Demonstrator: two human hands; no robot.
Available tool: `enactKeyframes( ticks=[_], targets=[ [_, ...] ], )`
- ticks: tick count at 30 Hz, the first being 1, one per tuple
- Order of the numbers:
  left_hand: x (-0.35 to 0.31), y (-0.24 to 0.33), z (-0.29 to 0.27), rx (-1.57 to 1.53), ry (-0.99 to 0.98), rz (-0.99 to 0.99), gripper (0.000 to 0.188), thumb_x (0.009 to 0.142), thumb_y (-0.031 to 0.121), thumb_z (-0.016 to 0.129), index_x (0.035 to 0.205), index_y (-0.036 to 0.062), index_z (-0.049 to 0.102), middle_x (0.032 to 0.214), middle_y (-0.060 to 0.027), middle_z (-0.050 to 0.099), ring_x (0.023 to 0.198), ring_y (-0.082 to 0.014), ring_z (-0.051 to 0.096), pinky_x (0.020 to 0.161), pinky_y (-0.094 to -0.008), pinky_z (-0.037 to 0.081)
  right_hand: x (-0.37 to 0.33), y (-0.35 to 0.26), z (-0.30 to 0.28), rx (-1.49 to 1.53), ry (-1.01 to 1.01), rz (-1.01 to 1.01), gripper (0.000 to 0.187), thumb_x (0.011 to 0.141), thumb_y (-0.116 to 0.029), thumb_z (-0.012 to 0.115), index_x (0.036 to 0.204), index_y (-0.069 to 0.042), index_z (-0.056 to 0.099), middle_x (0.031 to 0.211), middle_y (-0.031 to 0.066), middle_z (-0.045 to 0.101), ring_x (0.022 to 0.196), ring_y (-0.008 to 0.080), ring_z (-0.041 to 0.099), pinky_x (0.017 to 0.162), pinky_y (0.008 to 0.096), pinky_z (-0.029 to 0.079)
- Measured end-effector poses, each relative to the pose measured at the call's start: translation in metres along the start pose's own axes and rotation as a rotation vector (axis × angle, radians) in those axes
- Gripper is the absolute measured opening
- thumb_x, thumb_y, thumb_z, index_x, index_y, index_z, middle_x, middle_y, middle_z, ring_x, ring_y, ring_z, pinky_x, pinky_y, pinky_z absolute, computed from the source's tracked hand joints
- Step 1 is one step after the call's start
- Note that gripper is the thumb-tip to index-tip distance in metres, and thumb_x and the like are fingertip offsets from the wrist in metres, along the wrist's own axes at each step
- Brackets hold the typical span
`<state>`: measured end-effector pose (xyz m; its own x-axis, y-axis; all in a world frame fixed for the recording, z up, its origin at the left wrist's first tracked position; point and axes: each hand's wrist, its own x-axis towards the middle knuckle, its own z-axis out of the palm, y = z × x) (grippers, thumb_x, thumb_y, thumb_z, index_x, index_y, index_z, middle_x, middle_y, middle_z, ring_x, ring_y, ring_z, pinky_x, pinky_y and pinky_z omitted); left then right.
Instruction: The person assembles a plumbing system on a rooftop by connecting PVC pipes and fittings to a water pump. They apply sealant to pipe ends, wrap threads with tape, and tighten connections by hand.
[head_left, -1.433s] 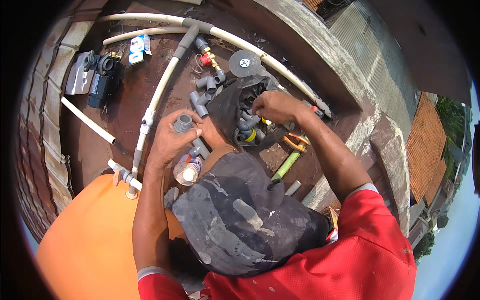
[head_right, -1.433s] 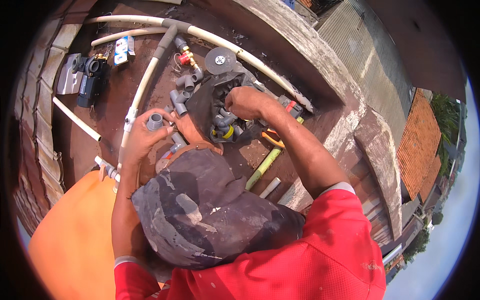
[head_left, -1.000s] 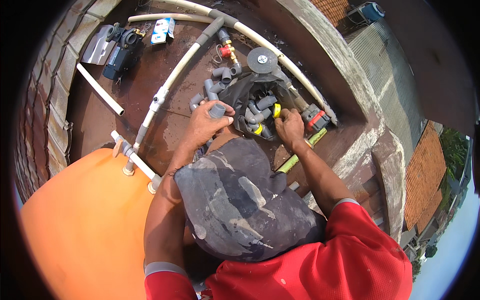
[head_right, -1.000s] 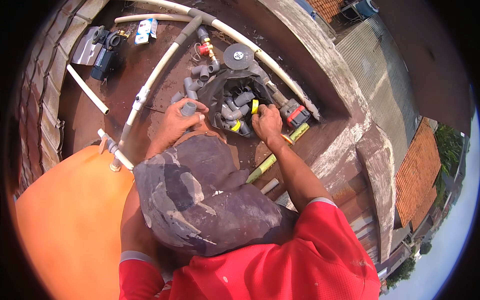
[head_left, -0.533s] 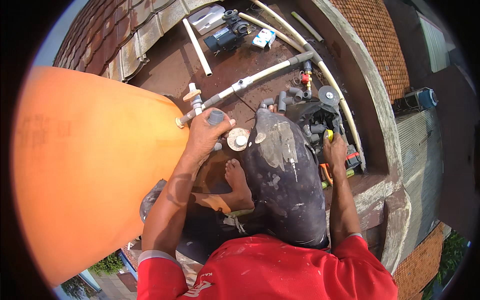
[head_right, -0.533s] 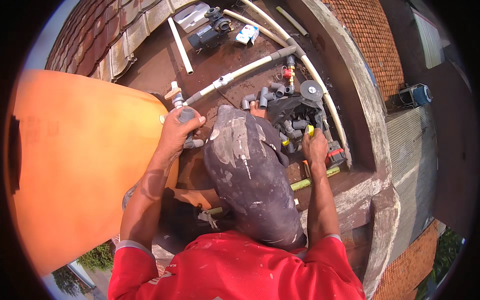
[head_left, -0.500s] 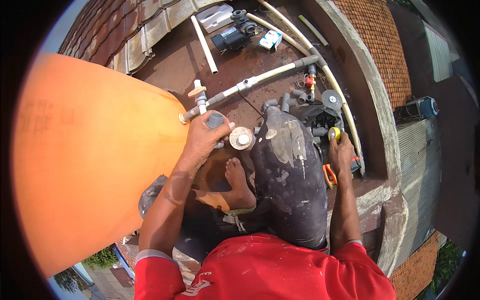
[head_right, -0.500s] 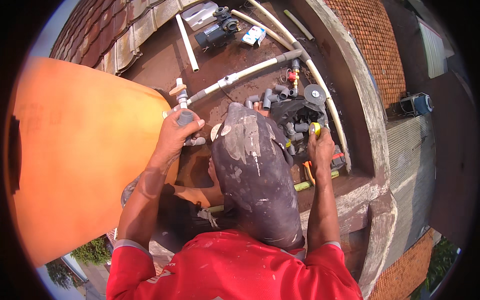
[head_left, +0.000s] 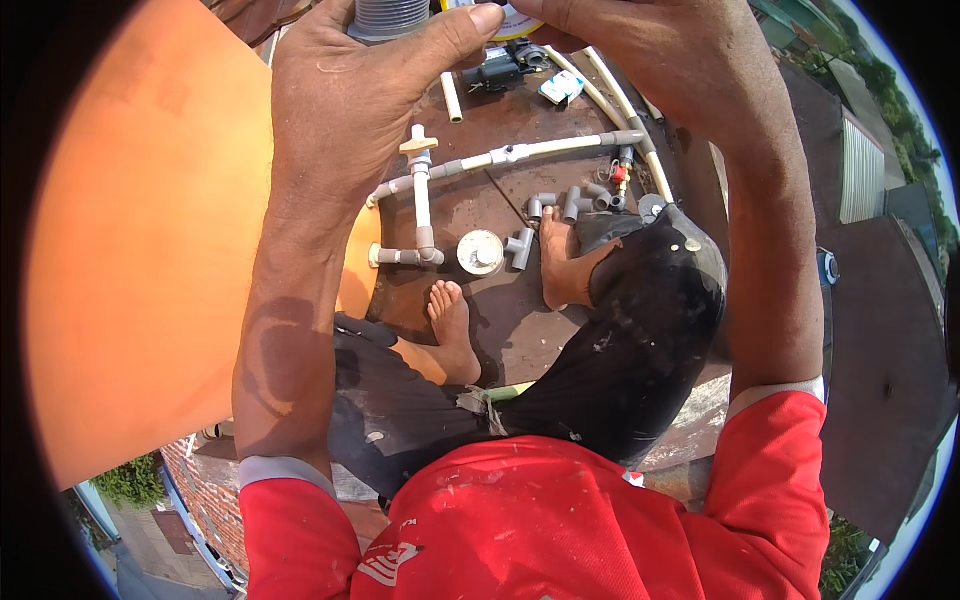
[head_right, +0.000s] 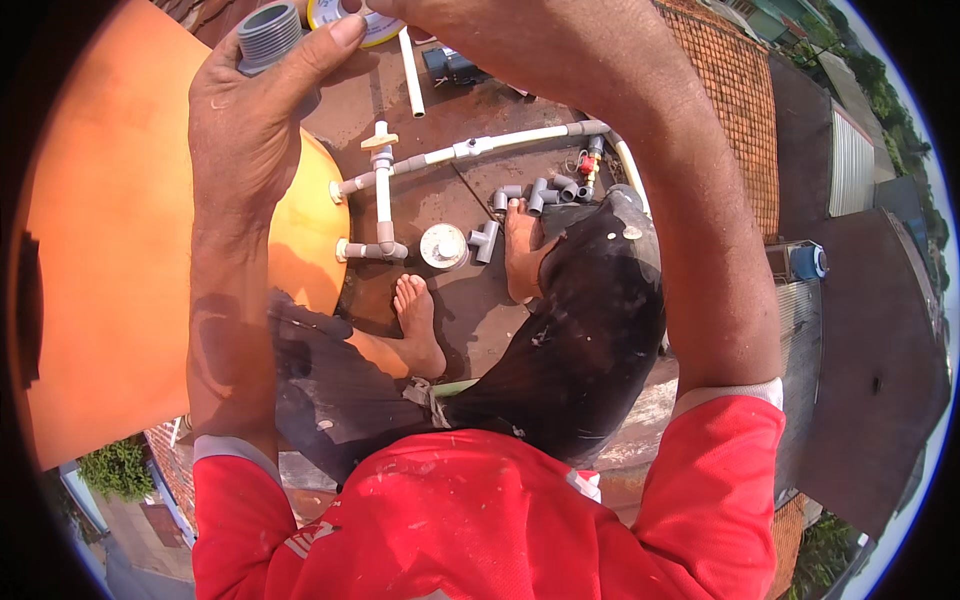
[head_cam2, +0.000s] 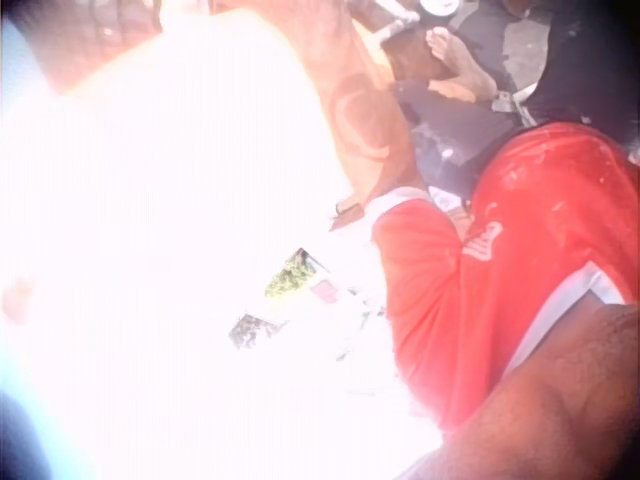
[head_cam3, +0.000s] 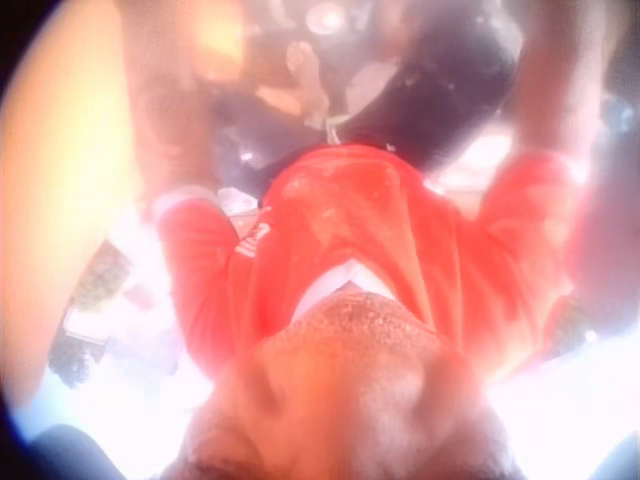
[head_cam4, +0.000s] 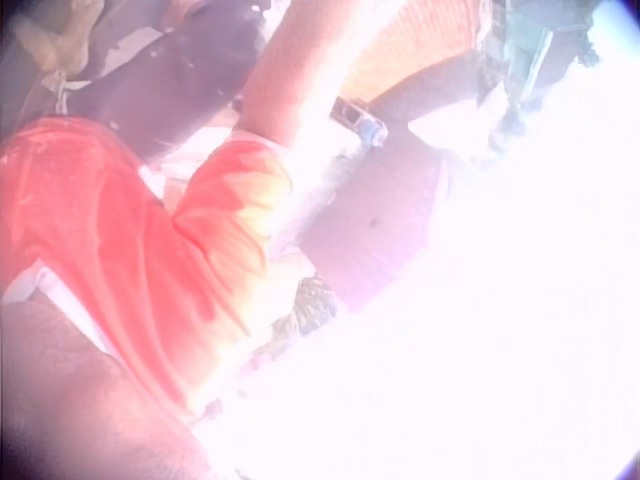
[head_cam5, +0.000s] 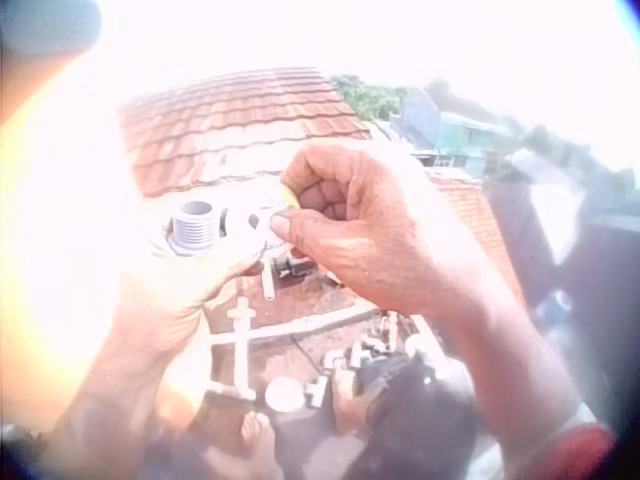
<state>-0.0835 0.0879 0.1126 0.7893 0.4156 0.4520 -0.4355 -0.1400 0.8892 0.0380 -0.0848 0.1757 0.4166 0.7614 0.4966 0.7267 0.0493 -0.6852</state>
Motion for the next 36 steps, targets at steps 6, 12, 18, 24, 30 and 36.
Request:
enactKeyframes(
  ticks=[6,12,18,24,30,36],
  targets=[
    [-0.031,-0.021,-0.031,-0.403,-0.055,-0.158,0.035,0.094,0.007,0.088,0.123,-0.0037,0.072,0.113,-0.0132,0.08,0.106,-0.0194,0.078,0.097,-0.0359,0.066,0.011,0.073,0.023,0.516,-0.419,-0.049,0.032,0.104,-0.024,0.079,0.122,0.002,0.076,0.108,0.0097,0.078,0.096,0.0158,0.076,0.085,0.0306,0.065],
    [-0.05,-0.068,-0.033,0.046,0.249,-0.224,0.024,0.094,0.009,0.089,0.11,-0.0021,0.076,0.099,-0.0047,0.079,0.084,-0.0079,0.072,0.077,-0.0264,0.062,-0.007,0.084,0.068,0.239,-0.332,0.337,0.03,0.1,-0.026,0.08,0.108,0.004,0.078,0.083,0.0105,0.076,0.076,0.0138,0.072,0.07,0.0328,0.058],
    [-0.053,-0.1,-0.015,0.378,0.443,-0.121,0.018,0.091,0.0,0.085,0.105,-0.0009,0.075,0.092,-0.0022,0.076,0.085,-0.0079,0.069,0.075,-0.0264,0.058,-0.024,0.082,0.106,-0.298,-0.116,0.167,0.034,0.094,-0.027,0.079,0.102,0.003,0.067,0.087,0.0223,0.071,0.077,0.0409,0.072,0.071,0.0494,0.057],
    [-0.045,-0.115,-0.011,0.312,0.495,-0.006,0.022,0.088,-0.005,0.081,0.107,0.0008,0.072,0.096,-0.0012,0.075,0.089,-0.0077,0.068,0.079,-0.027,0.058,-0.022,0.095,0.084,0.375,-0.297,0.456,0.034,0.101,-0.03,0.079,0.117,0.0,0.072,0.104,0.0097,0.073,0.099,0.0195,0.071,0.086,0.0411,0.059],
    [-0.008,-0.123,0.043,0.237,0.369,0.022,0.021,0.088,0.0,0.084,0.105,0.0023,0.072,0.096,-0.0041,0.077,0.089,-0.0091,0.07,0.079,-0.0292,0.06,-0.02,0.12,0.024,0.378,-0.242,0.486,0.035,0.098,-0.034,0.085,0.109,-0.001,0.078,0.095,0.0053,0.077,0.089,0.0155,0.074,0.088,0.0314,0.06],
    [0.01,-0.177,0.117,-0.249,-0.131,-0.544,0.034,0.093,0.009,0.088,0.121,-0.0015,0.071,0.095,-0.0062,0.076,0.073,-0.0118,0.073,0.063,-0.026,0.062,-0.095,0.194,-0.033,0.632,0.135,0.784,0.021,0.099,-0.021,0.07,0.105,-0.002,0.075,0.097,0.0078,0.076,0.084,0.0163,0.075,0.079,0.0297,0.064]
  ],
)
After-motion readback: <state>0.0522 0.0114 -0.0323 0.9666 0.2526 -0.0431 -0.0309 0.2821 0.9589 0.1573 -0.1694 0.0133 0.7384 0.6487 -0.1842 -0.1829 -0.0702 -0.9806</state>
